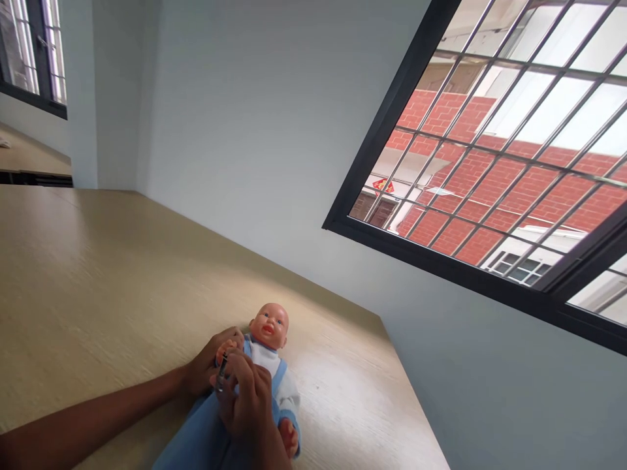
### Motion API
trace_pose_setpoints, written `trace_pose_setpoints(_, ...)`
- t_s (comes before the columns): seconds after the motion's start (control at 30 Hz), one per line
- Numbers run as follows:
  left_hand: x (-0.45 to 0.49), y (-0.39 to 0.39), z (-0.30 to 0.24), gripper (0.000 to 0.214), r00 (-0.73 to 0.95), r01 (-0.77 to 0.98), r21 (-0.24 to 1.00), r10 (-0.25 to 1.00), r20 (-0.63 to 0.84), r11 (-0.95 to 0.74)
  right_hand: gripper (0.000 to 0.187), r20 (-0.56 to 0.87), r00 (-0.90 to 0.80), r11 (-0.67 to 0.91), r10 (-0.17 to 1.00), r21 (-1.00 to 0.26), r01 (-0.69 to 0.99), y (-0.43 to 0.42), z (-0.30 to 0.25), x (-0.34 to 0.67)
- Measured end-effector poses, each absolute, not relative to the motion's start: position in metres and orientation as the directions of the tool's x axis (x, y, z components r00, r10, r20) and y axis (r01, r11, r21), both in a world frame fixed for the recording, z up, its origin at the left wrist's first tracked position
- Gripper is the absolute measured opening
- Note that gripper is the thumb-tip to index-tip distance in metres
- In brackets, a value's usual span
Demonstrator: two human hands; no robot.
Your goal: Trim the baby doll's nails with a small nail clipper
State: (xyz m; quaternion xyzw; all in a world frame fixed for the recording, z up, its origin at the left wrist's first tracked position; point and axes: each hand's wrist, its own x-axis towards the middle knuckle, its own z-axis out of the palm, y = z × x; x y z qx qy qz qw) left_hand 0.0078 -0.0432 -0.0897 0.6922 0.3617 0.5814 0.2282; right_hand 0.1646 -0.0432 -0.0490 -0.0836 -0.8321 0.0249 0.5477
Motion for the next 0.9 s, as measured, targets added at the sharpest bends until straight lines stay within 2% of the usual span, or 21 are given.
trace_pose_setpoints(0.13,0.0075,-0.0429,-0.0897,0.032,0.063,0.242,0.730,0.761,0.645,-0.639,0.015,0.913,-0.389,0.991,0.120,-0.085,0.105,-0.0433,-0.0502,0.1637)
trace_pose_setpoints(0.27,0.0074,-0.0436,-0.0880,0.030,0.069,0.247,0.723,0.756,0.650,-0.645,0.023,0.949,-0.291,0.990,0.121,-0.094,0.107,-0.0450,-0.0509,0.1621)
trace_pose_setpoints(0.43,0.0074,-0.0428,-0.0908,0.029,0.059,0.228,0.737,0.764,0.642,-0.636,0.023,0.904,-0.409,0.990,0.121,-0.079,0.119,-0.0454,-0.0487,0.1624)
trace_pose_setpoints(0.57,0.0073,-0.0427,-0.0902,0.026,0.054,0.241,0.739,0.769,0.637,-0.629,0.016,0.906,-0.413,0.994,0.097,-0.072,0.077,-0.0430,-0.0491,0.1617)
trace_pose_setpoints(0.7,0.0064,-0.0429,-0.0893,0.025,0.059,0.225,0.737,0.764,0.643,-0.637,0.018,0.914,-0.386,0.991,0.126,-0.100,0.086,-0.0444,-0.0478,0.1602)
trace_pose_setpoints(0.83,0.0055,-0.0420,-0.0919,0.022,0.065,0.207,0.742,0.766,0.639,-0.637,0.007,0.901,-0.404,0.987,0.160,-0.136,0.087,-0.0490,-0.0431,0.1603)
trace_pose_setpoints(0.9,0.0048,-0.0414,-0.0933,0.023,0.066,0.198,0.751,0.773,0.631,-0.630,0.010,0.902,-0.391,0.983,0.184,-0.160,0.094,-0.0498,-0.0424,0.1605)
